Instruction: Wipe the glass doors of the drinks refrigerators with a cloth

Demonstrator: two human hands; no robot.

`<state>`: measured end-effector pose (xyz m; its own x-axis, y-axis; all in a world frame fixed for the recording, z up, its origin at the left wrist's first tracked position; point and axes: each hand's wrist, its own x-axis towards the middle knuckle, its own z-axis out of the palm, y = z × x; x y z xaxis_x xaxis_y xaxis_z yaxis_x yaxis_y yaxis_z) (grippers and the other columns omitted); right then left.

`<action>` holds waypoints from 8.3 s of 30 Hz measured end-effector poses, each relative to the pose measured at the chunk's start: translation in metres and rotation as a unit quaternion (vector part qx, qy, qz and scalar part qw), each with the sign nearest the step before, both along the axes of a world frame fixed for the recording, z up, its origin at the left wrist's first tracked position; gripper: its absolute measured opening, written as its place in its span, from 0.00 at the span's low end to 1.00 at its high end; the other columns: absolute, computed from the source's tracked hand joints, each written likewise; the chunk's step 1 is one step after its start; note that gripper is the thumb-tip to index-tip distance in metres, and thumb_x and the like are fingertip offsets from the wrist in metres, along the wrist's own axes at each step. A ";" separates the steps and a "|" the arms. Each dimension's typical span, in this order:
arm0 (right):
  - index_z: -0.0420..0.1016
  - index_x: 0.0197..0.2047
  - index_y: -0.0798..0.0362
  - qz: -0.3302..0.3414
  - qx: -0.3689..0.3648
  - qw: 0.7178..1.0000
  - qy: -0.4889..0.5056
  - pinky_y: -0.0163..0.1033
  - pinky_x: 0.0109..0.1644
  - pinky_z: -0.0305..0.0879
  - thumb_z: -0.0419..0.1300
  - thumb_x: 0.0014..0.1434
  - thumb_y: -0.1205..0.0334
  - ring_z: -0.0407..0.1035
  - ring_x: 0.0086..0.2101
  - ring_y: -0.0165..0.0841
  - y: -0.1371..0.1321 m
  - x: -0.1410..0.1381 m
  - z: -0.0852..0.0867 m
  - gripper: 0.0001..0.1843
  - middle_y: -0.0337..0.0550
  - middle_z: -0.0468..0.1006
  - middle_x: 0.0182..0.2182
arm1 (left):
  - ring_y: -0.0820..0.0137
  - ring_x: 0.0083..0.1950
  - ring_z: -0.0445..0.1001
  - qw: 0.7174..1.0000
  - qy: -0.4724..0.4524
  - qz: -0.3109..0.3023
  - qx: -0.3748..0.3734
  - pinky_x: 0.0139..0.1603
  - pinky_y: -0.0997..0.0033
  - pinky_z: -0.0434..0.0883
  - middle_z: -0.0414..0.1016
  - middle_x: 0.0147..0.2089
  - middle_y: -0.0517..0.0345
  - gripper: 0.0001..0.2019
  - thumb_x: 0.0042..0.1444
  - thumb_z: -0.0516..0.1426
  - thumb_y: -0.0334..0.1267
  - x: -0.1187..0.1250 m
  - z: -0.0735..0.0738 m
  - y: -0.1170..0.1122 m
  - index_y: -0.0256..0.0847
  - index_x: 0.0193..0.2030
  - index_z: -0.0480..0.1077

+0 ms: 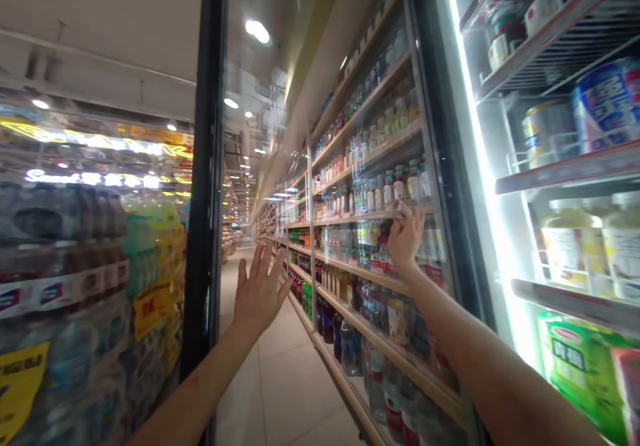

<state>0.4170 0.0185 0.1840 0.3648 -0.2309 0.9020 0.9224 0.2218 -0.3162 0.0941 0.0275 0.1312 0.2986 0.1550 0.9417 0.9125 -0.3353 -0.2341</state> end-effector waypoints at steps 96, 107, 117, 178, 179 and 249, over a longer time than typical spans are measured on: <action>0.64 0.57 0.46 -0.019 -0.158 0.898 -0.410 0.57 0.63 0.37 0.51 0.56 0.69 0.42 0.63 0.41 0.008 -0.166 0.022 0.25 0.45 0.55 0.63 | 0.62 0.68 0.47 0.996 0.034 0.064 0.042 0.65 0.53 0.47 0.49 0.67 0.48 0.28 0.59 0.45 0.44 -0.071 0.023 -0.021 0.34 0.64 0.51; 0.65 0.56 0.44 -0.036 -0.153 0.878 -0.451 0.55 0.64 0.36 0.52 0.56 0.68 0.43 0.63 0.40 0.003 -0.135 -0.003 0.24 0.43 0.56 0.62 | 0.57 0.67 0.50 0.994 0.049 0.093 0.016 0.62 0.48 0.53 0.49 0.67 0.43 0.31 0.58 0.47 0.50 -0.048 0.002 -0.003 0.30 0.63 0.52; 0.64 0.56 0.43 -0.050 -0.183 0.883 -0.430 0.55 0.63 0.40 0.51 0.54 0.72 0.41 0.63 0.39 -0.006 -0.094 -0.019 0.27 0.43 0.56 0.62 | 0.59 0.67 0.49 0.996 0.072 0.047 0.034 0.64 0.47 0.50 0.50 0.66 0.44 0.29 0.58 0.47 0.47 -0.022 -0.001 -0.008 0.33 0.63 0.53; 0.48 0.65 0.44 -0.082 -0.126 0.965 -0.217 0.59 0.60 0.52 0.46 0.54 0.77 0.35 0.64 0.43 -0.020 -0.005 -0.138 0.36 0.45 0.42 0.66 | 0.65 0.68 0.47 0.991 0.110 -0.034 0.072 0.67 0.54 0.42 0.57 0.64 0.51 0.30 0.57 0.46 0.53 0.066 -0.094 -0.009 0.38 0.62 0.55; 0.50 0.64 0.45 -0.078 -0.122 0.963 -0.227 0.59 0.60 0.51 0.46 0.54 0.77 0.34 0.64 0.43 -0.018 -0.010 -0.138 0.36 0.45 0.42 0.66 | 0.64 0.68 0.46 0.991 0.108 -0.029 0.070 0.66 0.54 0.44 0.57 0.64 0.51 0.30 0.57 0.47 0.53 0.063 -0.095 -0.009 0.38 0.62 0.55; 0.66 0.54 0.46 -0.017 -0.163 0.860 -0.482 0.54 0.65 0.38 0.51 0.57 0.70 0.40 0.64 0.38 -0.018 -0.129 -0.151 0.22 0.39 0.60 0.61 | 0.61 0.67 0.50 0.996 0.073 0.020 0.057 0.65 0.52 0.47 0.57 0.64 0.44 0.30 0.58 0.48 0.43 -0.050 -0.108 -0.023 0.35 0.66 0.45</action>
